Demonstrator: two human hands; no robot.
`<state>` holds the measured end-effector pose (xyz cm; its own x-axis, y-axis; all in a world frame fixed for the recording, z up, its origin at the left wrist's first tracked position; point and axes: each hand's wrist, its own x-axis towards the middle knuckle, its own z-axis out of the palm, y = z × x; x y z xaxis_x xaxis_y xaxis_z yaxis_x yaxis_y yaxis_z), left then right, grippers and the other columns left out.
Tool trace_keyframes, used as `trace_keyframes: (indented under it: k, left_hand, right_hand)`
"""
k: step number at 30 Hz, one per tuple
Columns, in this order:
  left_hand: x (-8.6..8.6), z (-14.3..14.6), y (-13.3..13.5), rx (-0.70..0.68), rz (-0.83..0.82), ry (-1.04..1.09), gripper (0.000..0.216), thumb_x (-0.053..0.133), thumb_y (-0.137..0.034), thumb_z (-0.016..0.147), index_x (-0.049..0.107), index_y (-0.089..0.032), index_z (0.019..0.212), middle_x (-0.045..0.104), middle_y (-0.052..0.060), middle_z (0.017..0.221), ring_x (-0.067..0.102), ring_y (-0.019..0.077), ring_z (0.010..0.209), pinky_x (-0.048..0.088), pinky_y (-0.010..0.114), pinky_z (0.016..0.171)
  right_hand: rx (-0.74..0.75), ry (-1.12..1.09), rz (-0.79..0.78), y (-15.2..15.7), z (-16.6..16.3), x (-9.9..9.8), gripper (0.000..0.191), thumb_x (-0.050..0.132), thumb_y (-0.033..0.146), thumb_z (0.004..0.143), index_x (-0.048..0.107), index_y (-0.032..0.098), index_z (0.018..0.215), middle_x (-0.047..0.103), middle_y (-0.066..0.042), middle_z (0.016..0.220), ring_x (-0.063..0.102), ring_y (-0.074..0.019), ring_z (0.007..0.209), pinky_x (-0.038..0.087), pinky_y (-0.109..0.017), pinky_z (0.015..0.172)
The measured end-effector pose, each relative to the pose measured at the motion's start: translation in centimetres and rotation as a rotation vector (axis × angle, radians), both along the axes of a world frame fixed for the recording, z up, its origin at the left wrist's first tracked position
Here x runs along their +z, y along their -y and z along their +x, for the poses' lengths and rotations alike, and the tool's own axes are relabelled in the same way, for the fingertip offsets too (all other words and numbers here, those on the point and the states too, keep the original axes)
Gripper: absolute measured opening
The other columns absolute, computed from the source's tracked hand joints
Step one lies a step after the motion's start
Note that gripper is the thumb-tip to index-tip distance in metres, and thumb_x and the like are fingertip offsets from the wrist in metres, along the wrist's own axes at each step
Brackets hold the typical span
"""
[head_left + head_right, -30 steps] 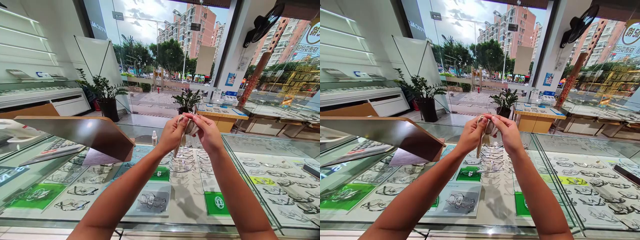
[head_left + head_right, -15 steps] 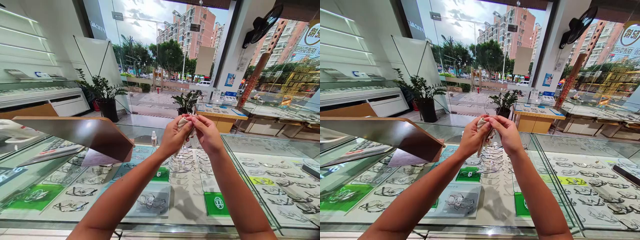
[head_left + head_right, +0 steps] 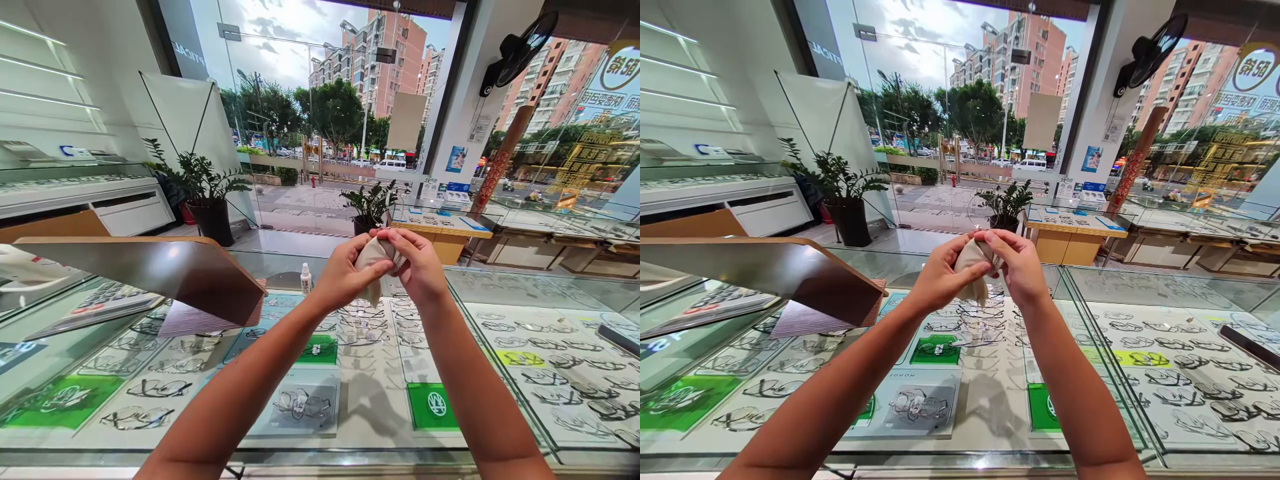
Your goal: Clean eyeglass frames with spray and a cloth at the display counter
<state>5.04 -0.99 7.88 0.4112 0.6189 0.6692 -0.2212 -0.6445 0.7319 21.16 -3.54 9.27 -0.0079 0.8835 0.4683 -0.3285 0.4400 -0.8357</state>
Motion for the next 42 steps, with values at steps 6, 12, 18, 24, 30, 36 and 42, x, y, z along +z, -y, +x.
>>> trace_keyframes:
  k: [6, 12, 18, 24, 30, 36, 42]
  left_hand:
    - [0.0, 0.5, 0.4, 0.113, 0.003, 0.107, 0.041, 0.071, -0.056, 0.099, 0.078, -0.016, 0.107, 0.073, 0.005, 0.093, 0.064, 0.0152, 0.078, 0.054, 0.026, 0.067]
    - [0.9, -1.0, -0.5, -0.005, 0.1, -0.049, 0.046, 0.061, -0.058, 0.105, 0.079, -0.016, 0.109, 0.072, 0.006, 0.093, 0.062, 0.0169, 0.083, 0.053, 0.029, 0.076]
    - [0.3, -0.7, -0.1, -0.072, -0.053, -0.048, 0.05, 0.082, -0.052, 0.091, 0.071, -0.018, 0.126, 0.071, 0.004, 0.09, 0.064, 0.0153, 0.074, 0.055, 0.026, 0.066]
    - [-0.2, 0.4, 0.0, 0.071, -0.086, 0.101, 0.048, 0.069, -0.063, 0.098, 0.076, -0.017, 0.107, 0.064, 0.001, 0.079, 0.053, 0.0117, 0.063, 0.049, 0.024, 0.057]
    - [0.7, -0.9, -0.8, -0.088, -0.068, -0.054, 0.051, 0.068, -0.066, 0.098, 0.075, -0.016, 0.105, 0.068, 0.004, 0.088, 0.057, 0.0145, 0.077, 0.05, 0.026, 0.071]
    - [0.0, -0.2, -0.8, -0.148, -0.168, -0.012, 0.053, 0.086, -0.054, 0.085, 0.07, -0.018, 0.12, 0.067, 0.002, 0.083, 0.059, 0.0133, 0.069, 0.049, 0.025, 0.063]
    - [0.0, 0.4, -0.6, 0.011, -0.131, 0.069, 0.053, 0.07, -0.069, 0.094, 0.074, -0.017, 0.102, 0.064, 0.0, 0.075, 0.053, 0.0123, 0.066, 0.047, 0.026, 0.063]
  right_hand:
    - [0.095, 0.038, 0.005, 0.2, -0.8, 0.0, 0.031, 0.089, 0.053, 0.082, 0.088, 0.026, 0.097, 0.084, -0.006, 0.104, 0.064, -0.0144, 0.067, 0.05, -0.027, 0.051]
    - [0.03, 0.036, 0.048, 0.2, 0.0, 0.4, 0.021, 0.089, 0.047, 0.084, 0.089, 0.028, 0.094, 0.085, -0.005, 0.11, 0.071, -0.0174, 0.083, 0.057, -0.028, 0.064]
    - [0.039, 0.017, -0.002, 0.5, -0.3, 0.4, 0.027, 0.089, 0.051, 0.081, 0.088, 0.027, 0.092, 0.084, -0.005, 0.115, 0.062, -0.0129, 0.063, 0.045, -0.026, 0.044]
    - [0.077, 0.015, 0.022, 0.3, -1.0, 0.3, 0.026, 0.091, 0.048, 0.081, 0.089, 0.027, 0.095, 0.085, -0.005, 0.105, 0.074, -0.0195, 0.087, 0.062, -0.034, 0.078]
    - [-0.021, 0.021, 0.057, -0.3, -0.1, 0.2, 0.025, 0.09, 0.05, 0.081, 0.089, 0.028, 0.092, 0.086, -0.005, 0.104, 0.075, -0.0209, 0.098, 0.06, -0.034, 0.09]
    - [0.021, 0.025, -0.01, -0.2, -0.2, 0.1, 0.03, 0.09, 0.054, 0.079, 0.088, 0.027, 0.092, 0.085, -0.005, 0.106, 0.069, -0.0171, 0.077, 0.053, -0.028, 0.058]
    - [0.034, 0.043, 0.013, -0.3, -0.6, -0.1, 0.028, 0.093, 0.051, 0.078, 0.088, 0.028, 0.094, 0.085, -0.005, 0.104, 0.075, -0.0217, 0.099, 0.061, -0.037, 0.094]
